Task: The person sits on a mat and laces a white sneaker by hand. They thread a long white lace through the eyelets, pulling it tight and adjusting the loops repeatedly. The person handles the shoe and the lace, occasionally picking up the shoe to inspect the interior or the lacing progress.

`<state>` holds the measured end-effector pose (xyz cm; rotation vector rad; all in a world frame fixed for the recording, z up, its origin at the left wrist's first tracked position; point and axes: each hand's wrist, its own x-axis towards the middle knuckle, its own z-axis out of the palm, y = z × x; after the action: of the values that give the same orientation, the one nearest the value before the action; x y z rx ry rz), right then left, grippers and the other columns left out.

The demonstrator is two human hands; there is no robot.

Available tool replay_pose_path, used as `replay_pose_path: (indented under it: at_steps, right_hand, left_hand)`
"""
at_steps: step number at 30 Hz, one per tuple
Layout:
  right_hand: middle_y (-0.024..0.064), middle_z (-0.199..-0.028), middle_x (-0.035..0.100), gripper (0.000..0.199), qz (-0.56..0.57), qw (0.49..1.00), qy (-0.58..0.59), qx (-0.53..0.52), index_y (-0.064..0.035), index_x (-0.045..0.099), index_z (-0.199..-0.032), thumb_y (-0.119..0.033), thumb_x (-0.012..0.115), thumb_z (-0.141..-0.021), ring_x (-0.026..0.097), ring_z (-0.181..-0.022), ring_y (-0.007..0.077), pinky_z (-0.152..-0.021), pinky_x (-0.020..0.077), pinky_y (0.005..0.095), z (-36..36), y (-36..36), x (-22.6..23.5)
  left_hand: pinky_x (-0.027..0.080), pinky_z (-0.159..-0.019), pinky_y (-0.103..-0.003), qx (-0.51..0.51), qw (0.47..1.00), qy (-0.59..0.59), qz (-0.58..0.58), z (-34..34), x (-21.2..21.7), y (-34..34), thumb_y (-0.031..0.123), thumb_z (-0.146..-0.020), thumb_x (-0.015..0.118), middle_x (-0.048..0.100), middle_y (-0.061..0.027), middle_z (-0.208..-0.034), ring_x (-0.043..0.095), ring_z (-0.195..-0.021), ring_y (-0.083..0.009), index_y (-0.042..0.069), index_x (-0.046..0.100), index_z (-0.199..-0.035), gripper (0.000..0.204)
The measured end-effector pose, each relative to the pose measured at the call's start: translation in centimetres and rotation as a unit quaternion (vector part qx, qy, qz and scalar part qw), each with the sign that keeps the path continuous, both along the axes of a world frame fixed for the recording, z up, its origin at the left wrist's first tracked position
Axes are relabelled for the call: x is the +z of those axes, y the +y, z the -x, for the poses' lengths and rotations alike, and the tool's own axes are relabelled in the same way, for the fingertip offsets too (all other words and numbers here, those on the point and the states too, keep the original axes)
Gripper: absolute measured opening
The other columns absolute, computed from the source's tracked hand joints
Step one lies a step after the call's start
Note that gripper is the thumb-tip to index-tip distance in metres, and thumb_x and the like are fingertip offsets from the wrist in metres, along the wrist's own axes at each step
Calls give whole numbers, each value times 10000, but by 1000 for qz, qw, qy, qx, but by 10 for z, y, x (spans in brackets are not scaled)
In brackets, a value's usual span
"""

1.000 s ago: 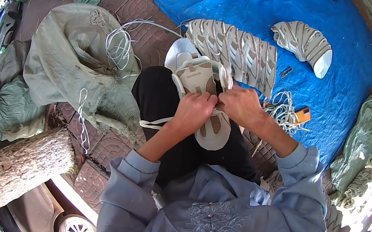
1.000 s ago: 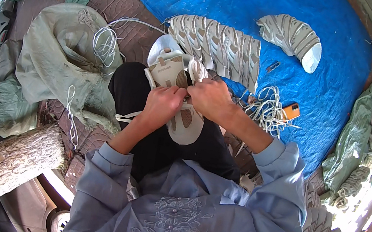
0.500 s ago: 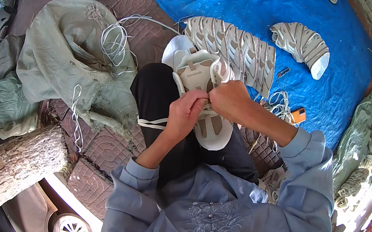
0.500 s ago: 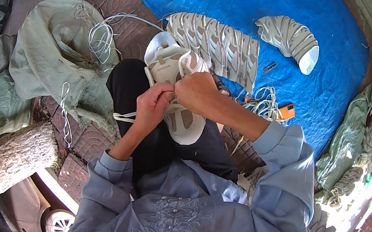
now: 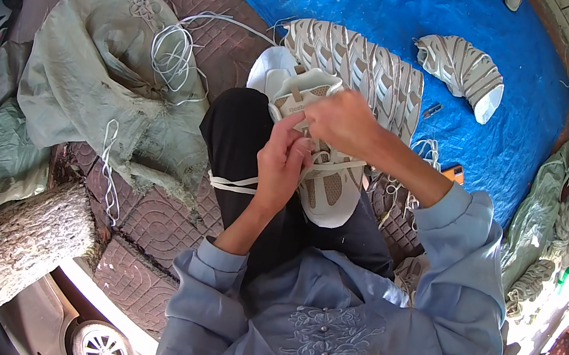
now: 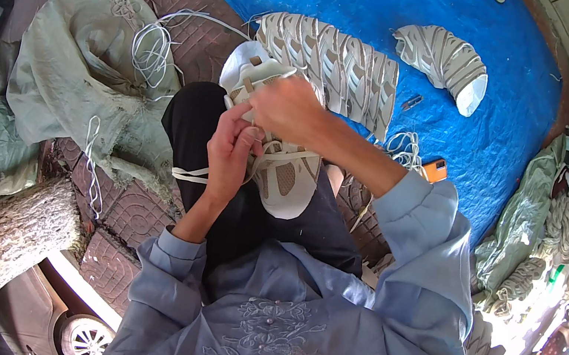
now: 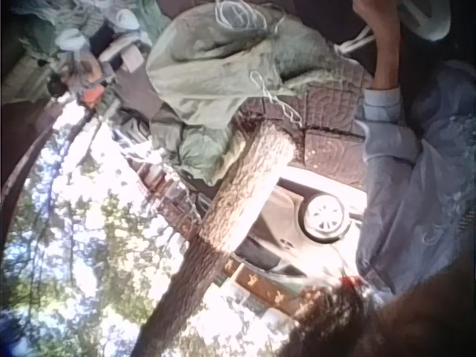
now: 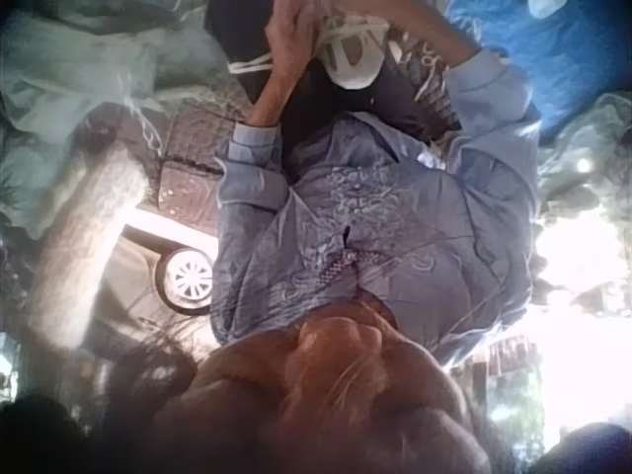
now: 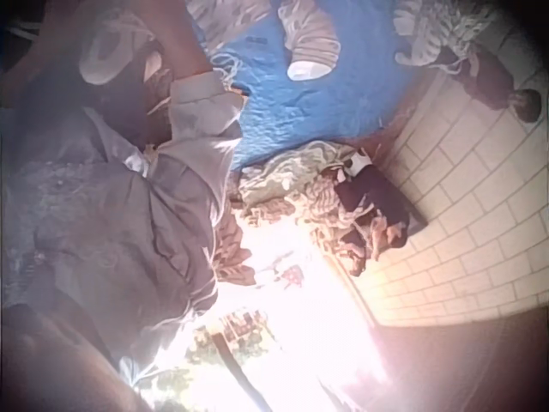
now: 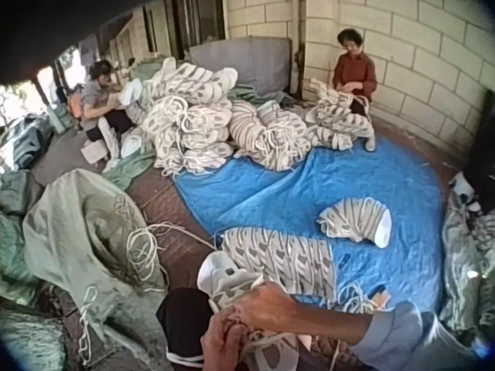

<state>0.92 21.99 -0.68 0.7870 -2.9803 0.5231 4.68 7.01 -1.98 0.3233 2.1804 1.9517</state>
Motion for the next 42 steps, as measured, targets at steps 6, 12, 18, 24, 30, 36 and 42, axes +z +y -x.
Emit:
replay_pose_path:
  at_steps: [6, 12, 18, 24, 30, 36, 42]
  right_hand:
    - [96, -613, 567, 89, 234, 967, -94, -38, -83, 561, -589, -167, 556, -617, 558, -585, 283, -522, 432, 376, 4, -11, 31]
    - [82, -610, 566, 70, 259, 962, -77, -32, -71, 565, -616, -140, 562, -622, 555, -578, 253, -542, 433, 340, 2, -7, 18]
    - [54, -574, 545, 114, 476, 862, -157, -83, -34, 586, -638, -147, 596, -643, 505, -505, 133, -492, 404, 259, 27, -5, 68]
    - [58, -588, 569, 127, 458, 873, -146, -85, -13, 590, -637, -137, 596, -663, 517, -537, 97, -504, 399, 253, 35, -15, 59]
    - [38, -578, 561, 109, 480, 852, -156, -139, 0, 603, -658, -106, 624, -644, 505, -537, 93, -516, 395, 246, 31, -3, 38]
    - [32, -560, 550, 81, 457, 840, -195, -216, -12, 607, -650, -93, 611, -646, 477, -498, 79, -470, 372, 235, 26, 2, 35]
    - [10, -539, 521, 72, 535, 790, -228, -194, -15, 623, -673, -83, 600, -685, 437, -483, 51, -439, 335, 210, 26, 2, 30]
  left_hand:
    - [401, -488, -203, 24, 950, -247, -190, 19, 20, -24, -4, -800, 492, 529, -30, -664, 484, -521, -84, -3, 502, -1039, 240]
    - [428, -534, -233, 14, 980, 22, -199, 74, 118, -42, 63, -830, 467, 534, -47, -668, 491, -544, -101, -27, 490, -1067, 255]
    - [473, -574, -250, -47, 967, -203, -144, 67, 64, -43, 90, -814, 544, 582, -79, -754, 574, -624, -148, -2, 545, -929, 147]
    - [465, -528, -238, -74, 952, -213, -205, 77, 63, -39, 112, -834, 534, 585, -64, -770, 601, -645, -144, 11, 548, -879, 111]
    - [440, -473, -211, -71, 927, -248, -273, 68, 45, -27, 135, -830, 551, 573, -39, -728, 586, -608, -115, 16, 559, -871, 126]
    - [408, -483, -188, 33, 981, -133, -138, 69, 50, -19, 81, -787, 582, 571, -19, -704, 497, -555, -60, -2, 601, -845, 103]
    - [380, -526, -211, -111, 970, -171, -133, 68, 45, -22, 84, -773, 604, 561, -18, -686, 463, -561, -71, -10, 626, -851, 123]
